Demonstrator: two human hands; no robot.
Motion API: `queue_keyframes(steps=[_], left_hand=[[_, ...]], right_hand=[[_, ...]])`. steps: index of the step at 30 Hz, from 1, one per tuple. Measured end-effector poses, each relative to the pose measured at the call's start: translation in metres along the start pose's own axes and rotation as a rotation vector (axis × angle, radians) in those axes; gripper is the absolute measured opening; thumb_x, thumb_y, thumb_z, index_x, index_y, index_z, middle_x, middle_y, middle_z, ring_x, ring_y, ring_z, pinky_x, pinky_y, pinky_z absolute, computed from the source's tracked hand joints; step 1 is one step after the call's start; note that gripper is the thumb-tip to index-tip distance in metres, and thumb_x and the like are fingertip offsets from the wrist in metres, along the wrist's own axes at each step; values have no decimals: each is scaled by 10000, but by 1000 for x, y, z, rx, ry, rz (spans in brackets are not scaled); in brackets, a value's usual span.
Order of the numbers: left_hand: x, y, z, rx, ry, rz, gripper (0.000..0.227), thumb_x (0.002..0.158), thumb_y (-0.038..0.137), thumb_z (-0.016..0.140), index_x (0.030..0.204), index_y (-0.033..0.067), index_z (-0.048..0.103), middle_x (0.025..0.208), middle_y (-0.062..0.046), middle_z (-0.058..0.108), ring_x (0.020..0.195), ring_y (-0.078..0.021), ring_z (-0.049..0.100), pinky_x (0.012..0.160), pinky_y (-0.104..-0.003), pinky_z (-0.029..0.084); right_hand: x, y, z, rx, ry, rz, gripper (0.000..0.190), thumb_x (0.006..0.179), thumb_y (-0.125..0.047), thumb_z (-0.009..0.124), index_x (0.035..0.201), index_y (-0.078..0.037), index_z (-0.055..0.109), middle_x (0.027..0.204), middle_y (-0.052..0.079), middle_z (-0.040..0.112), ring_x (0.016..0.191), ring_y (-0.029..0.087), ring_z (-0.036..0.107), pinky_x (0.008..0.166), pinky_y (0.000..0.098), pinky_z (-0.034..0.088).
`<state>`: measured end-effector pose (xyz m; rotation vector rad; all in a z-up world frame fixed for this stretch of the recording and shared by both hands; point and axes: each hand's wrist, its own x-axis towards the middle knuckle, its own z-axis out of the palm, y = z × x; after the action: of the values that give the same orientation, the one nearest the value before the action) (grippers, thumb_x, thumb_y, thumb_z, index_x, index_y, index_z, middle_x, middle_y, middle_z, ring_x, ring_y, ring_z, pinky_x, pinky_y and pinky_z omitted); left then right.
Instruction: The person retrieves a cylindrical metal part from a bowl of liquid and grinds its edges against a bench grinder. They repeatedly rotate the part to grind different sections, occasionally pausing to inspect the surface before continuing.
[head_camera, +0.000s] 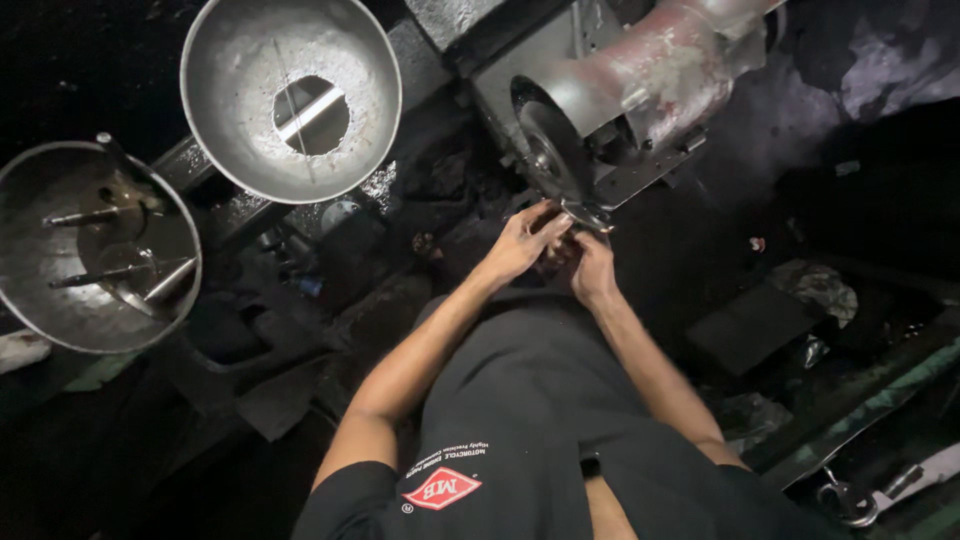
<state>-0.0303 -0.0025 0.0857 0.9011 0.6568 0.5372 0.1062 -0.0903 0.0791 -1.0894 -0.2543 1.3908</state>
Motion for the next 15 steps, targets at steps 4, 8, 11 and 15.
queue_keyframes(steps=[4,8,11,15], left_hand=[[2,-3,1,9,8,24,387,1014,273,697,1286,-2,665,927,28,661,760,-41,587,663,-224,517],[-4,1,-3,-5,-14,41,418,992,229,710,1328,0,614,999,8,679,804,-46,610,689,-239,545],[-11,9,-1,-51,-14,117,443,998,173,718,1377,-11,581,1131,-19,671,928,-56,625,757,-249,563],[-24,24,-4,-57,19,181,467,990,135,726,1398,-14,555,1232,-46,649,1049,-81,638,851,-252,592]], right_hand=[[4,1,-3,-40,70,24,196,982,-175,471,1007,-36,607,779,64,594,693,185,568,608,322,437],[8,6,-6,-30,-12,-8,213,1031,-172,480,1037,-17,626,803,39,570,692,151,519,604,296,399],[10,8,-10,-58,-53,-24,210,1015,-156,485,1011,2,623,806,54,585,700,162,543,624,304,421],[19,17,-11,20,-105,64,221,1012,-136,481,1055,22,628,807,50,569,669,144,512,630,302,433]])
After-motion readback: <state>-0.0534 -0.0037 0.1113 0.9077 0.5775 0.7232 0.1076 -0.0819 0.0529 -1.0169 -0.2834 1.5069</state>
